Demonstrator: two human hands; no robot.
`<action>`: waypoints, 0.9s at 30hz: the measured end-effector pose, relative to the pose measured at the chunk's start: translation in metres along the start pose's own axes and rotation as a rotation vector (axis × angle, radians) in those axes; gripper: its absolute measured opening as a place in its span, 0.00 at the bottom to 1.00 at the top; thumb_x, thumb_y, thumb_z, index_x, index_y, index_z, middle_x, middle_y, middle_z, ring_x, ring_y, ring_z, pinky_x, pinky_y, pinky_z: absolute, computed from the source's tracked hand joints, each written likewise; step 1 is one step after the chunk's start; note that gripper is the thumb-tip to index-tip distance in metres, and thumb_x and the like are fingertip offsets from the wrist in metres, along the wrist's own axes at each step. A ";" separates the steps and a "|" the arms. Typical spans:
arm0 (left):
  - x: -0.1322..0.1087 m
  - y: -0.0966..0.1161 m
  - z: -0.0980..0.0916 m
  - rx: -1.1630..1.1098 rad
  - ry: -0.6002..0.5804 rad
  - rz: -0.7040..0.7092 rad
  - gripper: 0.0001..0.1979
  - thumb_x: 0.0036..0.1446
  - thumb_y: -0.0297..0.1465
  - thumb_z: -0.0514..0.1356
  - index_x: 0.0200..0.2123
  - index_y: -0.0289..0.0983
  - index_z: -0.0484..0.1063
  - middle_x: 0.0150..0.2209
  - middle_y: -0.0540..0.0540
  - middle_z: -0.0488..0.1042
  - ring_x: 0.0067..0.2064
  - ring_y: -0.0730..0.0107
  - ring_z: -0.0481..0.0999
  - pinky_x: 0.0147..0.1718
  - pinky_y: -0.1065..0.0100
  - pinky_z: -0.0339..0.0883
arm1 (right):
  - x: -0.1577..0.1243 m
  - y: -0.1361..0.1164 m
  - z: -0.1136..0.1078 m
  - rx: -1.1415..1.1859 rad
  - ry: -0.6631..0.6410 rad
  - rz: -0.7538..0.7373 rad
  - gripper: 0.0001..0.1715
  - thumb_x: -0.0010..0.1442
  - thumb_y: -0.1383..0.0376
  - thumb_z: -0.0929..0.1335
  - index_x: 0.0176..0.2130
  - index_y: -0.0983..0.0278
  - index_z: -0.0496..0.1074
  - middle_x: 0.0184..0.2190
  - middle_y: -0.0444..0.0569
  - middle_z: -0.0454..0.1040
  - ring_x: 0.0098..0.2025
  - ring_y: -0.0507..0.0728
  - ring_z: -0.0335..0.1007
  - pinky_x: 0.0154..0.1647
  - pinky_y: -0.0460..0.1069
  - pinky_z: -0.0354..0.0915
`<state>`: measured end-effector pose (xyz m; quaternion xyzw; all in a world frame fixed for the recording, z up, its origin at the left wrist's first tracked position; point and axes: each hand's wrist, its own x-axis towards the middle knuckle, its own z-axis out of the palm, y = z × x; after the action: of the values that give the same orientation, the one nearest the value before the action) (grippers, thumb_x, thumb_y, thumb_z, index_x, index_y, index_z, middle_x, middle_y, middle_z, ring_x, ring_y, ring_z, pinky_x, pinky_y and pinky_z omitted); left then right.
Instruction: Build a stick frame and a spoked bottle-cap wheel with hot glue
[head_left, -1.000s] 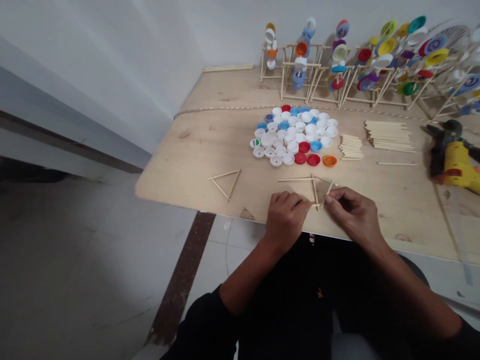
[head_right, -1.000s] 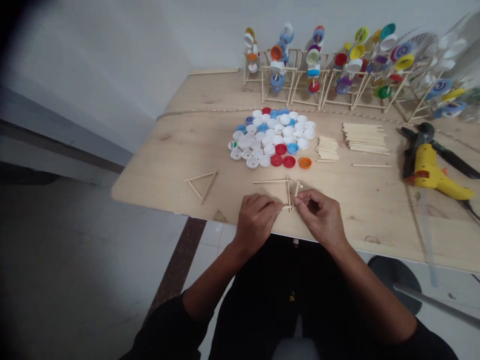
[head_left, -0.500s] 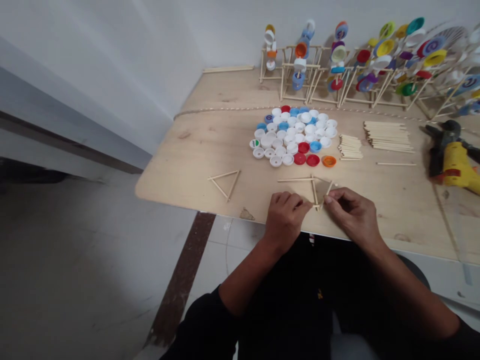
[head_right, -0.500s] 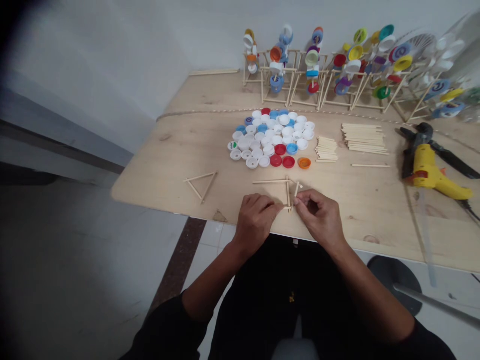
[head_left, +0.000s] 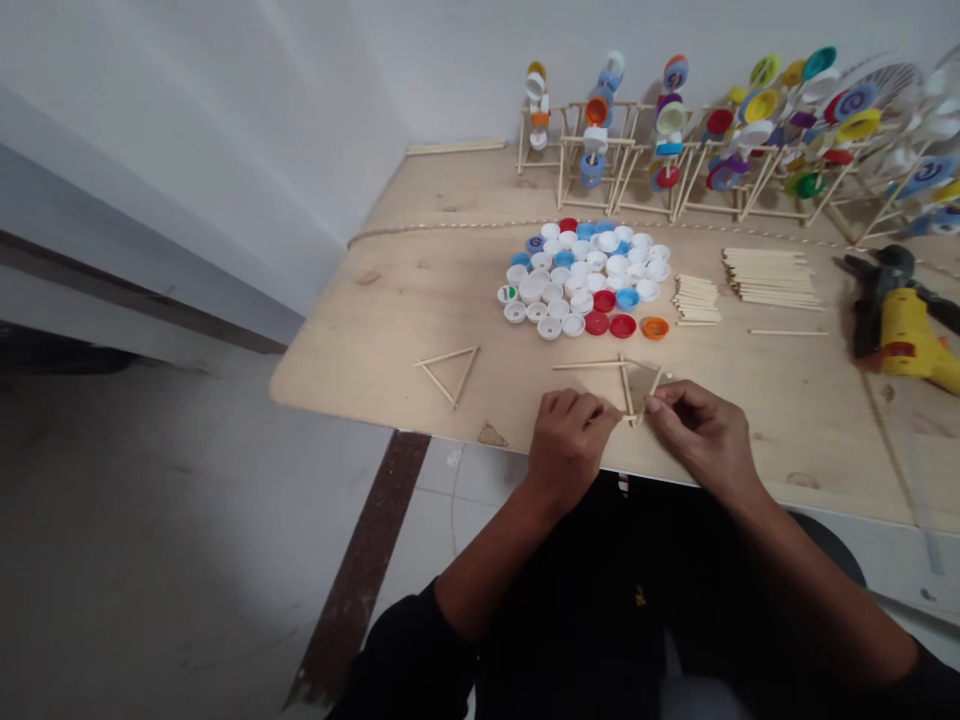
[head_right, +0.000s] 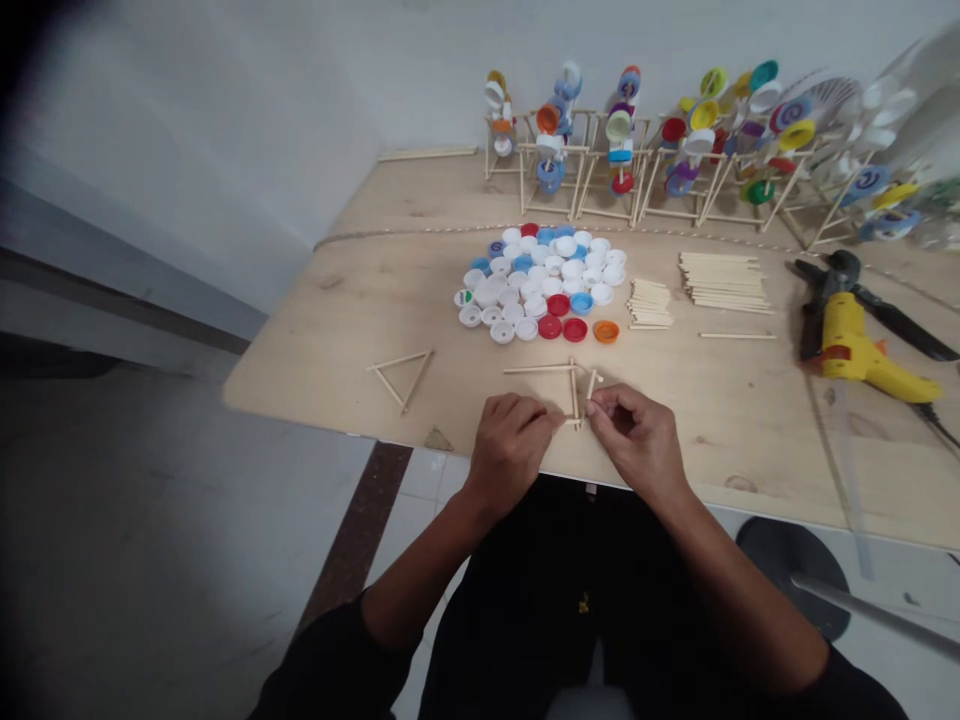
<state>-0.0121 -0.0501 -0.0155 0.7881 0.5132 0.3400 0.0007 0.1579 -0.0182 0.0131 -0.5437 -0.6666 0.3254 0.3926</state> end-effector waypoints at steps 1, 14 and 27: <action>0.000 0.000 0.000 0.002 -0.005 -0.001 0.08 0.62 0.26 0.55 0.36 0.37 0.74 0.31 0.48 0.72 0.34 0.67 0.66 0.37 0.63 0.56 | 0.000 0.000 0.000 0.003 0.000 0.000 0.11 0.54 0.58 0.69 0.28 0.63 0.72 0.21 0.43 0.71 0.23 0.50 0.65 0.24 0.45 0.63; 0.000 0.002 -0.003 0.014 -0.036 0.023 0.10 0.63 0.27 0.53 0.39 0.39 0.75 0.32 0.47 0.72 0.35 0.67 0.66 0.37 0.64 0.57 | -0.003 0.006 0.000 -0.009 -0.013 -0.011 0.11 0.56 0.58 0.69 0.29 0.63 0.72 0.25 0.45 0.73 0.26 0.51 0.67 0.27 0.46 0.65; -0.001 -0.001 -0.001 -0.008 -0.028 0.025 0.09 0.62 0.26 0.55 0.37 0.38 0.75 0.31 0.47 0.72 0.35 0.67 0.66 0.37 0.64 0.57 | -0.003 0.003 0.000 -0.074 -0.025 -0.060 0.09 0.57 0.59 0.67 0.31 0.63 0.71 0.25 0.45 0.73 0.25 0.50 0.66 0.26 0.45 0.63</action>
<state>-0.0134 -0.0510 -0.0161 0.7990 0.5020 0.3310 0.0070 0.1594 -0.0209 0.0096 -0.5336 -0.6989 0.2954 0.3736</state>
